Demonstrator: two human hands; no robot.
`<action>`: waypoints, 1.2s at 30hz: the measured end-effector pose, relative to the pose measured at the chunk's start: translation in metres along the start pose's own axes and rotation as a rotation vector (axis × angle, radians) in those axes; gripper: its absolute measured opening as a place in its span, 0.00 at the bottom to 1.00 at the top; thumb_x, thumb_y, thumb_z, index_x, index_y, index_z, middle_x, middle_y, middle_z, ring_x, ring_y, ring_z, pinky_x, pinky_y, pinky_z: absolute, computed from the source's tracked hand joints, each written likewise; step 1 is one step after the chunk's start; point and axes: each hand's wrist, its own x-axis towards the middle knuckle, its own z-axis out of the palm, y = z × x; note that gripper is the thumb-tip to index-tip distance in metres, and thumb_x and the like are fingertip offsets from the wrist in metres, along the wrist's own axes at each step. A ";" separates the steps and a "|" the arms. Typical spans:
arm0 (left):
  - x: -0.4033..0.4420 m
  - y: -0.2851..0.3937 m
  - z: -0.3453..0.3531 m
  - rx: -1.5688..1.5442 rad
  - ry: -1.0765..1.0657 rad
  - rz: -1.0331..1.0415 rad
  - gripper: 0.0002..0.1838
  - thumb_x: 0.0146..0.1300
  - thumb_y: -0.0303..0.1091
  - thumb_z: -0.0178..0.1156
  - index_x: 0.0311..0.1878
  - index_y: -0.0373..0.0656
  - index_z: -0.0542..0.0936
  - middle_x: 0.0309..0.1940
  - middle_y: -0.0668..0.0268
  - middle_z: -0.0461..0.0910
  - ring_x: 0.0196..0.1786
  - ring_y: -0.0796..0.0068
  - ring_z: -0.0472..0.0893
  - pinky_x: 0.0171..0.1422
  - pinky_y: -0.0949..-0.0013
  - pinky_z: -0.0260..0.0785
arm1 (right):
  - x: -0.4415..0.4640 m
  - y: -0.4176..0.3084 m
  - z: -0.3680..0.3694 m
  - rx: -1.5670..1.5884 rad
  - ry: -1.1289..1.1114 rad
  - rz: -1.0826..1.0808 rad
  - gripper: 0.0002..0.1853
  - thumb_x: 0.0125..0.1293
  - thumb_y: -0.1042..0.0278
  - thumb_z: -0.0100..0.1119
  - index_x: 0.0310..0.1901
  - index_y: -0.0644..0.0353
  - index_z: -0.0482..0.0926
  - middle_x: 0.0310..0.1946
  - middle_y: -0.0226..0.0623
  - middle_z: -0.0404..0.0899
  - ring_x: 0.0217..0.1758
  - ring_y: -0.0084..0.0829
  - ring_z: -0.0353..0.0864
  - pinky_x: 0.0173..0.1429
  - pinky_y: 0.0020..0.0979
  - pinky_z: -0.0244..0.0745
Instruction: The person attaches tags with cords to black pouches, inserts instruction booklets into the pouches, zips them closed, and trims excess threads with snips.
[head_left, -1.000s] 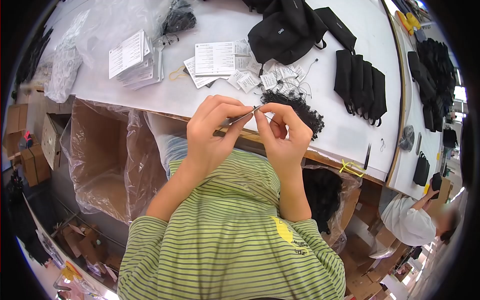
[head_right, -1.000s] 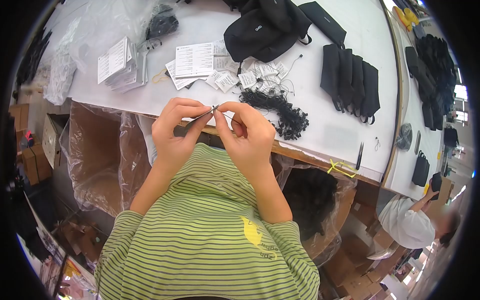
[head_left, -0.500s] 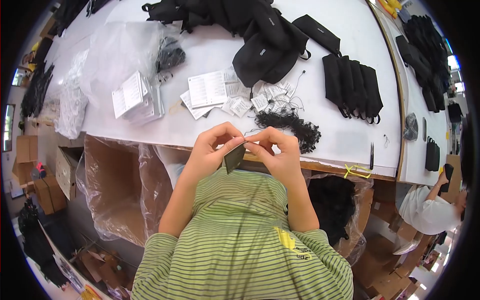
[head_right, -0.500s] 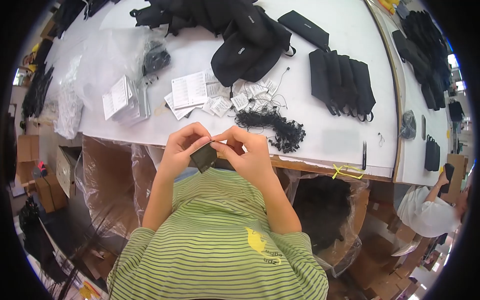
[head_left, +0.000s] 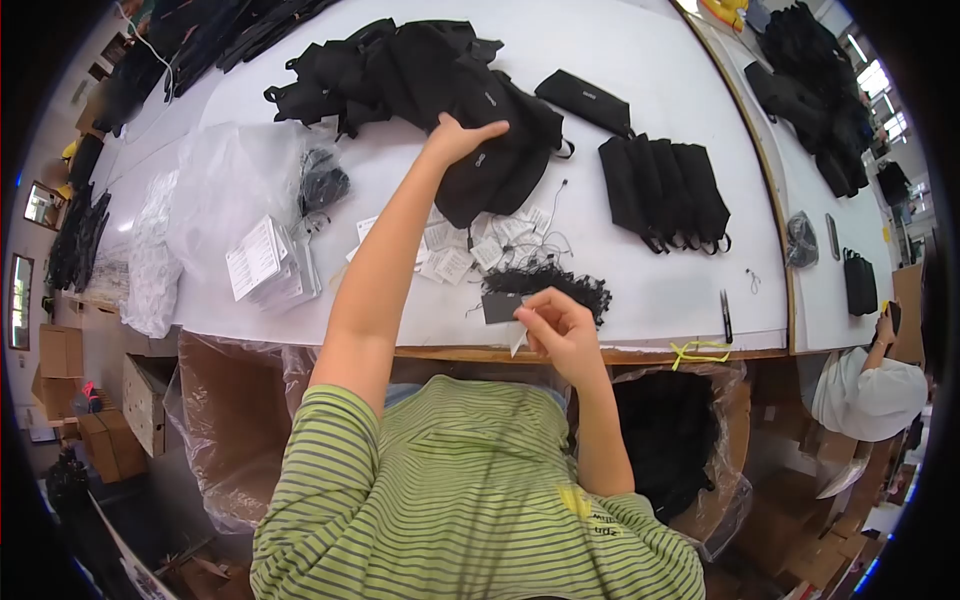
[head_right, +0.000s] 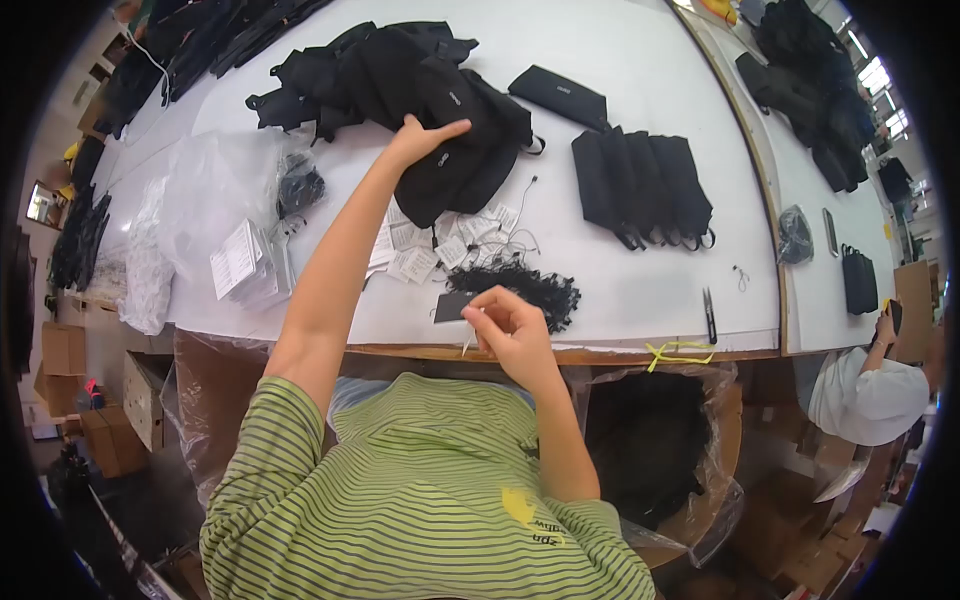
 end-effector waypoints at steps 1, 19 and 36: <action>0.012 -0.002 0.011 0.045 -0.058 -0.036 0.58 0.34 0.62 0.75 0.59 0.20 0.68 0.58 0.39 0.71 0.61 0.48 0.73 0.63 0.61 0.66 | -0.004 0.000 -0.002 0.002 -0.004 0.012 0.05 0.66 0.71 0.60 0.35 0.63 0.76 0.18 0.23 0.70 0.20 0.11 0.65 0.24 0.18 0.57; -0.081 0.008 -0.126 0.299 0.152 1.069 0.26 0.42 0.17 0.60 0.49 0.45 0.80 0.52 0.61 0.80 0.57 0.60 0.76 0.62 0.60 0.67 | -0.008 0.009 -0.006 0.006 0.000 0.029 0.05 0.64 0.70 0.62 0.33 0.61 0.78 0.18 0.22 0.70 0.20 0.12 0.65 0.23 0.18 0.56; -0.265 -0.060 -0.071 0.243 0.028 0.627 0.18 0.44 0.27 0.68 0.42 0.56 0.83 0.35 0.70 0.69 0.43 0.67 0.67 0.53 0.64 0.56 | -0.004 0.007 0.007 -0.540 0.047 -0.001 0.07 0.59 0.65 0.66 0.35 0.58 0.82 0.12 0.25 0.65 0.17 0.15 0.62 0.23 0.24 0.54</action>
